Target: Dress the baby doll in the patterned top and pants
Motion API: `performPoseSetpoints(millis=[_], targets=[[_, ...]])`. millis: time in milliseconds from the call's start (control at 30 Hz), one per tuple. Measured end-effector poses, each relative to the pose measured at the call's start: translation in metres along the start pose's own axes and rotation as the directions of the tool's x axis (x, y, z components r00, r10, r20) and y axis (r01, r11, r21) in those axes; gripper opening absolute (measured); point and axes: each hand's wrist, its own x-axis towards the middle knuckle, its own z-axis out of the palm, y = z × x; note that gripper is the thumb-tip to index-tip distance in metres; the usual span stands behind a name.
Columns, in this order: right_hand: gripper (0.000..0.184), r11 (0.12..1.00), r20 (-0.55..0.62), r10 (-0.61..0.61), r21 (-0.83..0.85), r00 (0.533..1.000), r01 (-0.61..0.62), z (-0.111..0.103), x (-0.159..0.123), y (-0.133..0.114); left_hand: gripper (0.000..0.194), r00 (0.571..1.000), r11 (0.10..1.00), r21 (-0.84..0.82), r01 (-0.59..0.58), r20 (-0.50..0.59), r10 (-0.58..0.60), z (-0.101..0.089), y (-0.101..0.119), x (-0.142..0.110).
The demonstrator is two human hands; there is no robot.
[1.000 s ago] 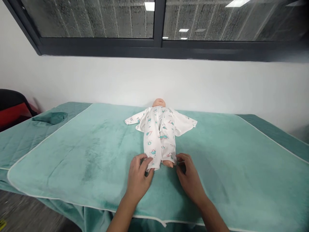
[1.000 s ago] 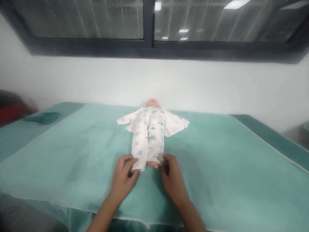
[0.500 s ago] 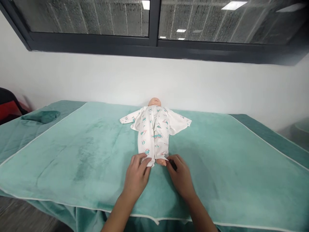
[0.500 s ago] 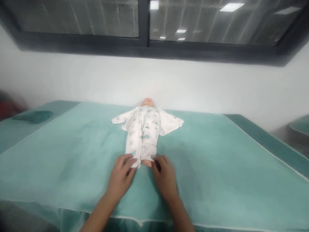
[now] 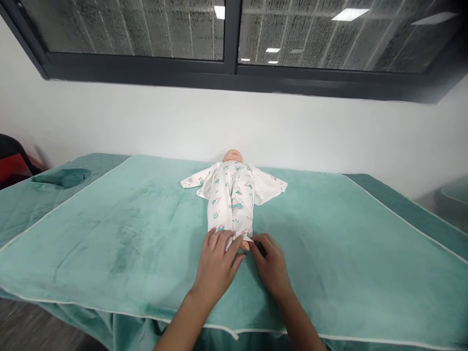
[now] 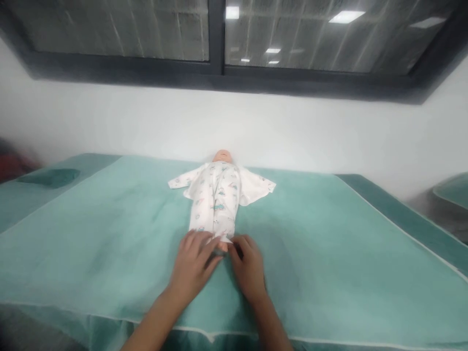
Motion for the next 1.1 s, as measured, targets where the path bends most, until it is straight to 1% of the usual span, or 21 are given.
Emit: performPoseSetpoints(millis=[67, 167, 200, 267, 367, 433, 533, 667, 733, 800, 900, 1033, 1100], targets=[[0.021, 0.999, -0.003, 0.009, 0.039, 1.0, -0.009, 0.0, 0.0, 0.001, 0.043, 0.998, 0.996, 0.084, 0.025, 0.057, -0.03, 0.002, 0.01, 0.009], [0.024, 0.996, -0.007, 0.025, 0.086, 1.0, -0.025, -0.001, 0.001, 0.002, 0.029, 0.994, 0.99, 0.136, 0.037, 0.097, -0.05, 0.006, 0.019, 0.018], [0.024, 0.995, -0.006, 0.034, 0.099, 0.999, -0.033, -0.002, 0.001, 0.001, 0.023, 0.995, 0.991, 0.128, 0.032, 0.087, -0.043, 0.007, 0.02, 0.02], [0.025, 0.991, -0.003, 0.048, 0.126, 0.999, -0.047, -0.002, 0.001, 0.0, 0.019, 0.999, 0.996, 0.081, 0.031, 0.034, -0.034, 0.011, 0.019, 0.02], [0.026, 0.987, 0.003, 0.043, 0.157, 0.999, -0.043, -0.003, 0.001, 0.001, 0.021, 0.996, 0.998, -0.002, 0.066, -0.064, -0.066, 0.017, 0.018, 0.017], [0.025, 0.986, -0.008, 0.031, 0.163, 0.999, -0.029, -0.003, 0.001, 0.001, 0.024, 0.993, 0.996, -0.024, 0.086, -0.08, -0.088, 0.019, 0.018, 0.015], [0.024, 0.986, -0.024, 0.023, 0.163, 0.999, -0.018, -0.004, 0.002, 0.002, 0.028, 0.997, 0.996, -0.037, 0.075, -0.028, -0.076, 0.018, 0.015, 0.015], [0.023, 0.981, 0.007, 0.025, 0.193, 1.0, -0.026, -0.005, 0.001, 0.002, 0.036, 0.996, 0.992, -0.112, 0.062, 0.063, -0.055, 0.011, 0.004, 0.015], [0.022, 0.976, 0.029, 0.033, 0.216, 0.999, -0.038, -0.006, 0.0, 0.002, 0.033, 0.996, 0.986, -0.157, 0.059, 0.082, -0.047, 0.009, -0.001, 0.017], [0.022, 0.967, 0.051, 0.035, 0.252, 0.998, -0.047, -0.007, -0.002, 0.003, 0.025, 0.996, 0.979, -0.196, 0.049, 0.08, -0.033, 0.007, -0.003, 0.021], [0.021, 0.942, 0.062, 0.037, 0.332, 0.997, -0.056, -0.011, -0.004, 0.004, 0.014, 0.995, 0.969, -0.237, 0.065, 0.083, -0.046, 0.005, 0.002, 0.029], [0.019, 0.897, 0.051, 0.05, 0.437, 0.997, -0.067, -0.017, -0.006, 0.007, 0.011, 0.981, 0.947, -0.27, 0.176, 0.124, -0.147, 0.003, 0.016, 0.037], [0.017, 0.881, 0.031, 0.04, 0.47, 0.999, -0.049, -0.019, -0.006, 0.009, 0.008, 0.974, 0.923, -0.322, 0.212, 0.141, -0.175, 0.003, 0.02, 0.037]])
